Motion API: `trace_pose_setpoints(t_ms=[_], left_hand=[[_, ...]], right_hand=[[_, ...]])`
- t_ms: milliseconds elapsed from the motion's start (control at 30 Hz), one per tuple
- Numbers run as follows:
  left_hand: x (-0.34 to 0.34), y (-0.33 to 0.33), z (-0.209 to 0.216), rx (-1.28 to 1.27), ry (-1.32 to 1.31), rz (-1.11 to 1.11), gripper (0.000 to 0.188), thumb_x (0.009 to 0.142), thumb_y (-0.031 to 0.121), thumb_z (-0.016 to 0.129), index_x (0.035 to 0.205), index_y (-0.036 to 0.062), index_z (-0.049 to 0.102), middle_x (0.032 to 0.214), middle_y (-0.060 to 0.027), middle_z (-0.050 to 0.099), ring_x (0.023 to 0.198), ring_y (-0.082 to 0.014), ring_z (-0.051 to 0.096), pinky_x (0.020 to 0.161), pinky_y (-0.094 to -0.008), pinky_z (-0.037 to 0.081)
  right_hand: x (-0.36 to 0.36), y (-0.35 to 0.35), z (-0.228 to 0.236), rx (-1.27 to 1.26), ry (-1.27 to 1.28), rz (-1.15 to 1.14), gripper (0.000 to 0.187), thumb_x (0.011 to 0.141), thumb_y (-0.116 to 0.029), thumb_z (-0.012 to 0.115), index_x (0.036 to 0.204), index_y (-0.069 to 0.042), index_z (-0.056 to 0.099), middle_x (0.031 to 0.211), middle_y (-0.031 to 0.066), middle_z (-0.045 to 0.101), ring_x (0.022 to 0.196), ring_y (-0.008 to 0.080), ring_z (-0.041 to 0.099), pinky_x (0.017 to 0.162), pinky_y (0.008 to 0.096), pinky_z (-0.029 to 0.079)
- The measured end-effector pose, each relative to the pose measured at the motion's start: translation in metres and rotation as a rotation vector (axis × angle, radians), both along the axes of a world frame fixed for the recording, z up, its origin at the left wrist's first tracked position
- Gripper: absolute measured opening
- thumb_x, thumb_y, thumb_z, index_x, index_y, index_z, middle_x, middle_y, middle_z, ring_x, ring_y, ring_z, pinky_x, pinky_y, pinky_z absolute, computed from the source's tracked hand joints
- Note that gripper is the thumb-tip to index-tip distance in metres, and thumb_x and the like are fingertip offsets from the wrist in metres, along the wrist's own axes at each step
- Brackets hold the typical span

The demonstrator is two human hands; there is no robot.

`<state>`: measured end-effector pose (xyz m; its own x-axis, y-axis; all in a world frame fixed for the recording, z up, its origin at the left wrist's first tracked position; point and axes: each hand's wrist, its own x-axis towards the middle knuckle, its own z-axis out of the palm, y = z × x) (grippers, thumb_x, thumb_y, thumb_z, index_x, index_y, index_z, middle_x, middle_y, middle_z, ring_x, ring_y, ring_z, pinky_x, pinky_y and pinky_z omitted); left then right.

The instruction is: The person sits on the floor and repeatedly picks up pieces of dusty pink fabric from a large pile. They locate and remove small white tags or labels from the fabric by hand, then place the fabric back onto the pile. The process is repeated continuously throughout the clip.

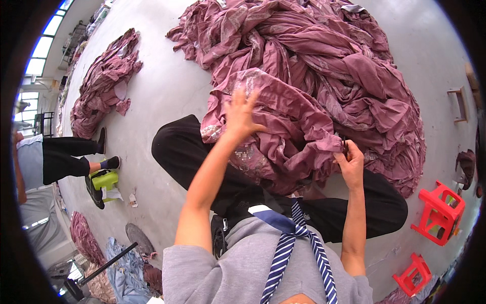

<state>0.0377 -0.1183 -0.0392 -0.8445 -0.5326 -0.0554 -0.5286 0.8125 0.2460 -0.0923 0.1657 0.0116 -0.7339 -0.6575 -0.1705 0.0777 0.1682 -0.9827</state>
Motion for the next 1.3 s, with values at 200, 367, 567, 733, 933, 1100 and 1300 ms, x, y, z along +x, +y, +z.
trace_pose_setpoints(t_ms=[200, 367, 567, 733, 933, 1100, 1300], left_hand=[[0.018, -0.07, -0.055, 0.071, -0.25, 0.119, 0.126, 0.043, 0.031, 0.087, 0.144, 0.0258, 0.012, 0.135, -0.0134, 0.041, 0.122, -0.0314, 0.042, 0.091, -0.0569, 0.037], [0.018, -0.092, -0.052, 0.575, 0.024, 0.118, 0.044, 0.057, 0.017, 0.076, 0.098, 0.0053, 0.064, 0.079, -0.0087, 0.065, 0.077, -0.0201, 0.064, 0.073, -0.0322, 0.05], [-0.002, 0.073, 0.103, 0.772, 0.283, -0.659, 0.023, 0.065, 0.008, 0.071, 0.087, 0.0034, 0.063, 0.075, -0.0122, 0.06, 0.071, -0.0247, 0.061, 0.066, -0.0329, 0.048], [-0.001, 0.078, 0.086, 0.895, 0.409, -0.415, 0.011, 0.078, 0.003, 0.065, 0.089, 0.0023, 0.065, 0.08, -0.0085, 0.064, 0.074, -0.0164, 0.062, 0.065, -0.027, 0.047], [0.035, 0.04, 0.057, 0.756, 0.406, 0.006, 0.013, 0.077, 0.005, 0.065, 0.09, 0.0018, 0.065, 0.076, -0.0084, 0.065, 0.067, -0.0147, 0.062, 0.061, -0.0266, 0.048], [0.02, 0.051, 0.008, 0.653, 0.296, -0.089, 0.011, 0.078, 0.013, 0.064, 0.086, 0.005, 0.064, 0.075, -0.0099, 0.065, 0.064, -0.0207, 0.063, 0.059, -0.0301, 0.048], [0.023, 0.076, -0.013, 0.563, 0.133, -0.26, 0.01, 0.077, 0.015, 0.062, 0.082, 0.0066, 0.063, 0.074, -0.0108, 0.062, 0.069, -0.0284, 0.062, 0.06, -0.0367, 0.048]], right_hand=[[0.012, 0.0, -0.026, 0.165, 0.11, 0.15, 0.019, 0.074, -0.005, 0.069, 0.087, -0.004, 0.054, 0.071, -0.0079, 0.048, 0.061, -0.0007, 0.038, 0.052, 0.0164, 0.031], [0.013, 0.003, -0.038, 0.288, 0.155, 0.116, 0.026, 0.07, -0.001, 0.069, 0.08, -0.005, 0.045, 0.071, -0.0062, 0.044, 0.063, 0.0033, 0.04, 0.055, 0.0193, 0.035], [0.033, -0.024, 0.025, -0.04, 0.179, 0.281, 0.061, 0.064, -0.002, 0.076, 0.121, -0.005, 0.052, 0.081, 0.0037, 0.061, 0.073, 0.0094, 0.056, 0.066, 0.0227, 0.045], [-0.02, 0.033, 0.029, 0.432, 0.515, 0.197, 0.021, 0.065, 0.004, 0.061, 0.085, -0.004, 0.064, 0.076, 0.0121, 0.064, 0.071, 0.0195, 0.062, 0.065, 0.0309, 0.049], [-0.269, 0.25, 0.047, 0.176, 0.254, -0.998, 0.017, 0.079, -0.019, 0.07, 0.078, -0.01, 0.055, 0.061, -0.0018, 0.049, 0.041, 0.0054, 0.034, 0.033, 0.0225, 0.022], [-0.286, 0.332, -0.099, -0.092, -0.188, -0.968, 0.015, 0.08, -0.018, 0.067, 0.09, -0.009, 0.062, 0.081, 0.0036, 0.064, 0.054, 0.0096, 0.055, 0.033, 0.0181, 0.03], [-0.075, 0.084, -0.184, 0.181, 0.017, -0.523, 0.027, 0.077, -0.025, 0.064, 0.062, -0.003, 0.062, 0.06, 0.0064, 0.062, 0.047, 0.014, 0.052, 0.045, 0.03, 0.04]])
